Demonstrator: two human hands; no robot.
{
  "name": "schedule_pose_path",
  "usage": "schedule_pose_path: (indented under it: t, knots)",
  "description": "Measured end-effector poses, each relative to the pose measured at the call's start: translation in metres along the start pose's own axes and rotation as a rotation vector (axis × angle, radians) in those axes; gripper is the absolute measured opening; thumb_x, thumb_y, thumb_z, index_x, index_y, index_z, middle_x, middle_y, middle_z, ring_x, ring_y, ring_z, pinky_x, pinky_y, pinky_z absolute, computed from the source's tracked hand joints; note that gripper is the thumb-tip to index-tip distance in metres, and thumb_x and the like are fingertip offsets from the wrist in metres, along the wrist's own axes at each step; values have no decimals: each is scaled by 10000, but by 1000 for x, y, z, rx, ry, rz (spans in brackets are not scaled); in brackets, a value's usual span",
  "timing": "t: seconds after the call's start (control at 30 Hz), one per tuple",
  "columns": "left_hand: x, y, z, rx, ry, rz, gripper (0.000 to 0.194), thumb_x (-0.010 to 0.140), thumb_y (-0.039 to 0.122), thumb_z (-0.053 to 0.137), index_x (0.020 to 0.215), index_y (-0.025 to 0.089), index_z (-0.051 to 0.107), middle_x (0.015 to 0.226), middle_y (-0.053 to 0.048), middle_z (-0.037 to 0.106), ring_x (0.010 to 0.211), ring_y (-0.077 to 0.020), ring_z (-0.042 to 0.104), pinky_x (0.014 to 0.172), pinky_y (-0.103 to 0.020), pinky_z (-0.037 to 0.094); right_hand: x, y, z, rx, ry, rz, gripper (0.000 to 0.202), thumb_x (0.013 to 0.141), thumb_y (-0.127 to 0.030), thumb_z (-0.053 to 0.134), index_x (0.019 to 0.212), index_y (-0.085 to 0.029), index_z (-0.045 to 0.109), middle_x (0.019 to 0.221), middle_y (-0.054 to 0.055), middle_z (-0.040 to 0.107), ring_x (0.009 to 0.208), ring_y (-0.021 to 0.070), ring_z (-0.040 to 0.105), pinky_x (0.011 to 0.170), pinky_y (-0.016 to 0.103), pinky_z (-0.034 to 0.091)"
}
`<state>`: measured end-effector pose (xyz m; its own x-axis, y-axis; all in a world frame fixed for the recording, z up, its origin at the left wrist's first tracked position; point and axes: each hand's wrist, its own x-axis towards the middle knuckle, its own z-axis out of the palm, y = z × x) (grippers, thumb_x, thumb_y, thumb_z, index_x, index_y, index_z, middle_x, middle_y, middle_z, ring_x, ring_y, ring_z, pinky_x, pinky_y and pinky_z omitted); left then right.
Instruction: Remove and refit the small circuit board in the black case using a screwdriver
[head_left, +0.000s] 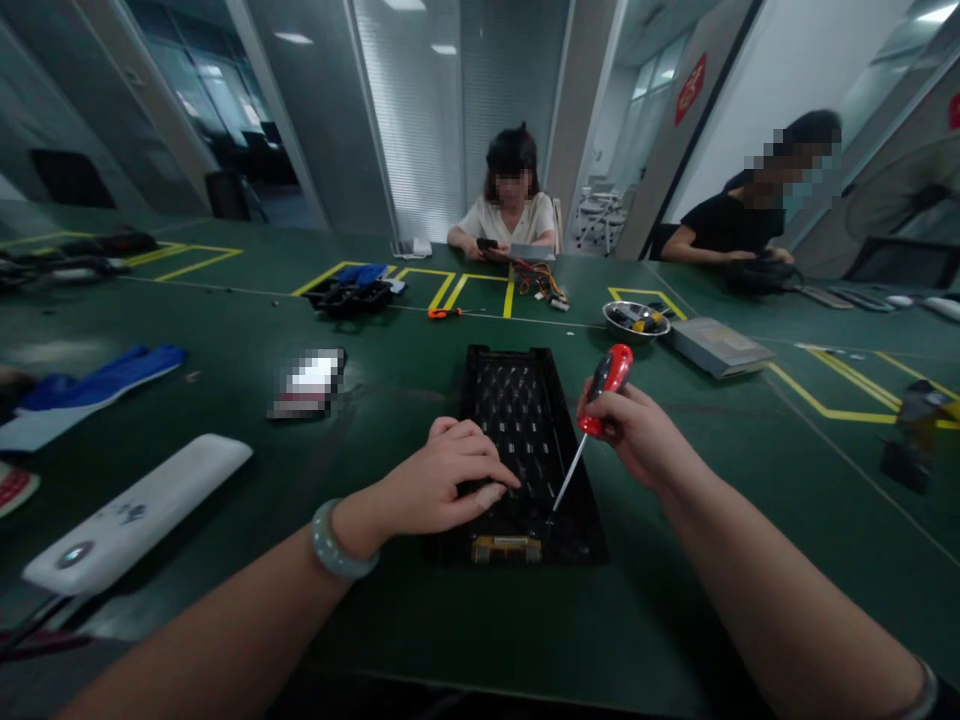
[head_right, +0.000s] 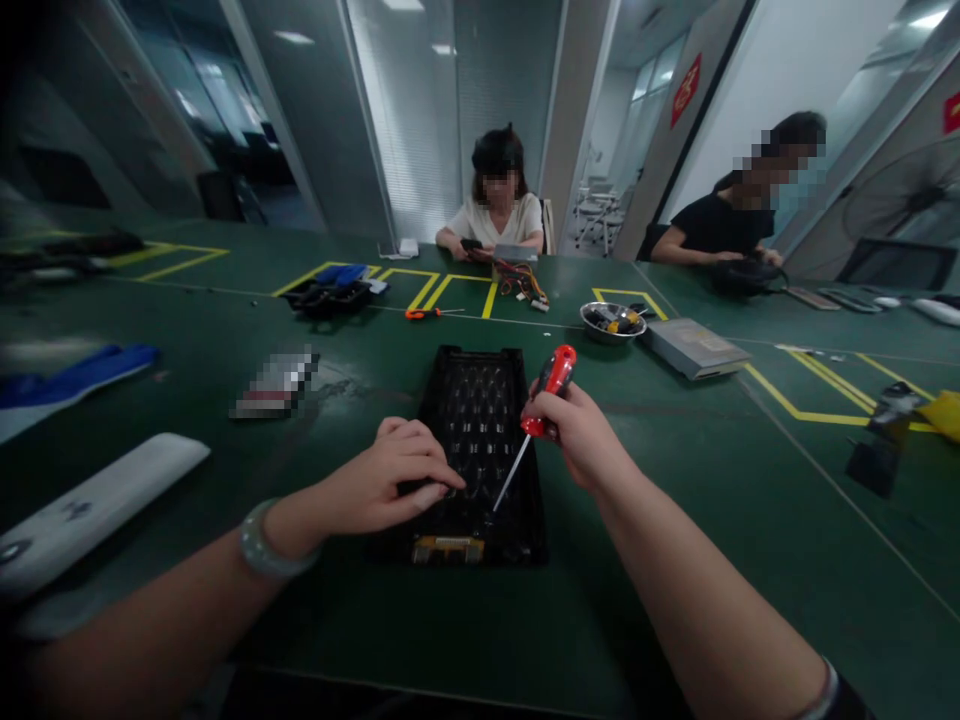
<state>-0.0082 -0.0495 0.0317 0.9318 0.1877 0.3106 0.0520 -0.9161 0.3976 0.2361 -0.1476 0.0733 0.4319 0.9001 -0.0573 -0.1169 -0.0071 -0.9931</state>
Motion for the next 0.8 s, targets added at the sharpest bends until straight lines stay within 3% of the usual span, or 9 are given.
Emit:
schedule_pose_path:
  t: [0.17,0.43,0.67,0.8]
  knots:
    - [1,-5,0,-32,72,-46,193,984,300,544,1064,298,719,994,4,700,1010,-184,565,914,-393,267,-14,3,-9,45,46,-42,184,632,-194,699,800,-191,624,706,-29,605,628,102,468,558,247,302]
    - [10,5,4,-11,131,-170,181,977,308,538,1027,272,708,1025,-4,723,1036,-207,566,957,-408,293,-15,25,-26,324,202,-129,289,536,-192,767,791,-202,633,740,-17,621,692,131,518,606,240,380]
    - [38,19,-18,-50,81,-279,182,980,374,558,1017,292,716,1071,28,738,1063,-210,592,988,-422,284,-24,29,-32,356,82,-237,252,566,-170,717,793,-221,619,737,-13,606,706,129,525,618,233,391]
    - [44,13,-15,-52,107,-255,204,980,404,558,1017,285,719,1072,25,744,1054,-214,596,969,-409,281,-27,32,-29,356,9,-322,239,588,-145,667,805,-225,609,732,-9,600,697,132,519,602,243,372]
